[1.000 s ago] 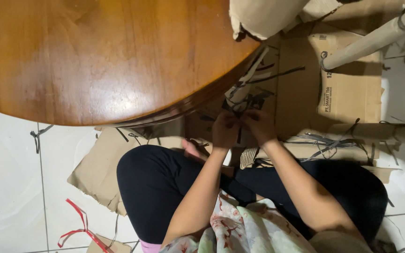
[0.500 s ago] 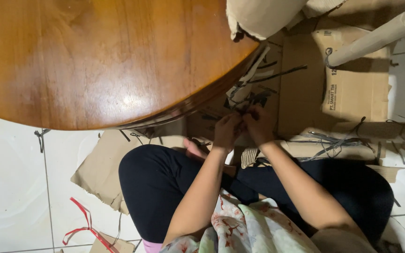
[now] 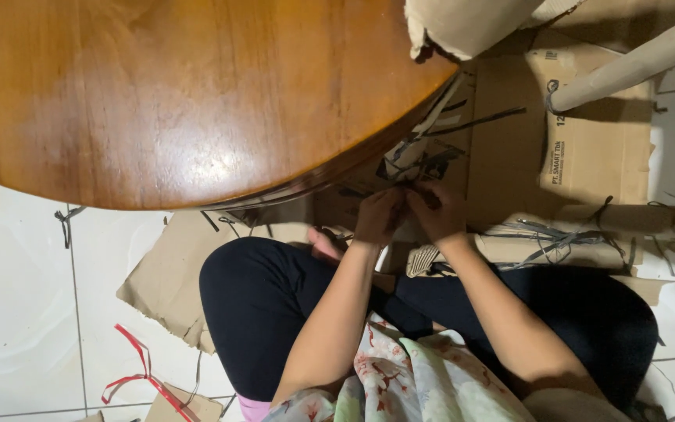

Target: Wrapping the legs of a wooden stool with protective paper and securing them with wire ties for transport.

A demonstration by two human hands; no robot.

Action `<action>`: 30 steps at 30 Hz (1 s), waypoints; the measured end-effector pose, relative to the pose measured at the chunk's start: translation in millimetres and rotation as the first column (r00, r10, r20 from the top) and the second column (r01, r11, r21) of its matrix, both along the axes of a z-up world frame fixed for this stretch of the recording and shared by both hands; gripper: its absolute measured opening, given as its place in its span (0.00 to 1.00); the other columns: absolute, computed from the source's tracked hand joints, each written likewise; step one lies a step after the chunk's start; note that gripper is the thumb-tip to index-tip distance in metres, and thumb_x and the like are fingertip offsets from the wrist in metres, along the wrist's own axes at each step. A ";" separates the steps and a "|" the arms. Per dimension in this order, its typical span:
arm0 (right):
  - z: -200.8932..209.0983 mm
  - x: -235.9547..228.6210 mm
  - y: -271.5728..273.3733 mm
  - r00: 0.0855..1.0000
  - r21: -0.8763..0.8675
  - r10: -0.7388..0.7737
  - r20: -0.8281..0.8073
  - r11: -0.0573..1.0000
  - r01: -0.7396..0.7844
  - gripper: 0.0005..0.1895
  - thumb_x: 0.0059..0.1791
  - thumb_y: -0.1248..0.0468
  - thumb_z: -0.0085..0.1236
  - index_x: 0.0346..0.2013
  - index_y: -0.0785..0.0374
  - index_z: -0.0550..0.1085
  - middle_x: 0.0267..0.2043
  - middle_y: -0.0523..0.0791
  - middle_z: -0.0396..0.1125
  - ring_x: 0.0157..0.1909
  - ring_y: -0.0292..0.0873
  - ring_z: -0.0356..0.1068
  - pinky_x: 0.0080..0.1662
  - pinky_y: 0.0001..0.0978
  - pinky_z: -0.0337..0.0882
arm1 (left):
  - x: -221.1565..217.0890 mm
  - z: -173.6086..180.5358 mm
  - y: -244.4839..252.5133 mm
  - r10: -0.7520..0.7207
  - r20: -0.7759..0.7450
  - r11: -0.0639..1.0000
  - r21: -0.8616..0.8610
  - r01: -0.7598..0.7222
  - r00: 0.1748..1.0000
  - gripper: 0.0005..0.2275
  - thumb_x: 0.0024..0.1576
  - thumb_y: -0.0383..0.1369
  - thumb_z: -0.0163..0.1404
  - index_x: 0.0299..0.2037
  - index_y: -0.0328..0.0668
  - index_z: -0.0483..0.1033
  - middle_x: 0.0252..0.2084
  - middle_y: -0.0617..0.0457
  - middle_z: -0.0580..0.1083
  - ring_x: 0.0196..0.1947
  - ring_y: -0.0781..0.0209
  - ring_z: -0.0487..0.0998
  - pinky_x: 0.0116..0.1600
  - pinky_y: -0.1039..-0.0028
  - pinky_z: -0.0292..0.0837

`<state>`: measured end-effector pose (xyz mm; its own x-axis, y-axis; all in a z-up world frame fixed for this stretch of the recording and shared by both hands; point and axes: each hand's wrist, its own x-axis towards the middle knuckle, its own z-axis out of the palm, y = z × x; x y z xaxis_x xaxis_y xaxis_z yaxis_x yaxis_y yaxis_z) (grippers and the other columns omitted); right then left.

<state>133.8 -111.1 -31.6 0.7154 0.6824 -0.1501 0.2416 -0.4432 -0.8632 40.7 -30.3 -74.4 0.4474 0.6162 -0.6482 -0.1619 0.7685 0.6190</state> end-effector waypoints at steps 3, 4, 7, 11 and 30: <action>-13.3 8.1 -5.7 0.983 0.092 0.070 0.170 0.992 -0.087 0.11 0.52 0.59 0.60 0.47 0.56 0.82 0.46 0.51 0.76 0.53 0.55 0.74 0.54 0.45 0.73 | 0.8 4.3 2.8 -0.031 -0.022 0.999 0.035 0.031 0.999 0.08 0.55 0.31 0.60 0.36 0.32 0.79 0.27 0.46 0.73 0.24 0.62 0.73 0.26 0.78 0.70; -10.2 7.5 -5.1 0.983 0.092 0.071 0.170 0.992 -0.087 0.11 0.52 0.59 0.60 0.47 0.56 0.82 0.46 0.51 0.76 0.53 0.55 0.74 0.54 0.45 0.73 | -0.4 5.7 4.4 -0.030 -0.022 0.999 0.035 0.031 0.999 0.08 0.55 0.31 0.60 0.36 0.32 0.79 0.27 0.46 0.73 0.24 0.62 0.73 0.26 0.78 0.70; -8.0 7.7 -5.4 0.982 0.084 0.082 0.172 0.992 -0.097 0.11 0.53 0.60 0.59 0.48 0.57 0.82 0.47 0.51 0.76 0.53 0.54 0.74 0.55 0.46 0.73 | -4.3 10.0 6.2 -0.063 -0.043 0.996 0.067 0.066 0.997 0.08 0.55 0.31 0.60 0.35 0.32 0.79 0.26 0.46 0.72 0.24 0.63 0.72 0.25 0.78 0.69; -29.6 15.1 -4.6 0.988 0.130 0.070 0.137 0.988 -0.088 0.08 0.53 0.61 0.62 0.45 0.54 0.83 0.46 0.48 0.77 0.52 0.49 0.75 0.55 0.43 0.73 | -11.3 18.3 10.1 -0.105 -0.075 0.986 0.120 0.113 0.992 0.08 0.56 0.32 0.60 0.34 0.33 0.79 0.25 0.47 0.72 0.23 0.64 0.71 0.24 0.77 0.67; -5.5 28.2 0.9 0.797 -0.040 0.389 0.462 0.907 -0.419 0.11 0.43 0.64 0.56 0.36 0.63 0.65 0.33 0.51 0.62 0.41 0.54 0.68 0.46 0.48 0.66 | -24.7 53.0 15.5 -0.294 -0.257 0.874 0.317 0.368 0.921 0.11 0.57 0.36 0.60 0.28 0.36 0.78 0.21 0.48 0.68 0.20 0.67 0.67 0.20 0.77 0.62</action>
<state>162.0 -110.1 -37.1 0.3500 0.9212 0.1697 0.7533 -0.1692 -0.6355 16.0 -14.8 -21.4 0.5529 0.6579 -0.5114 0.2150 0.4803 0.8503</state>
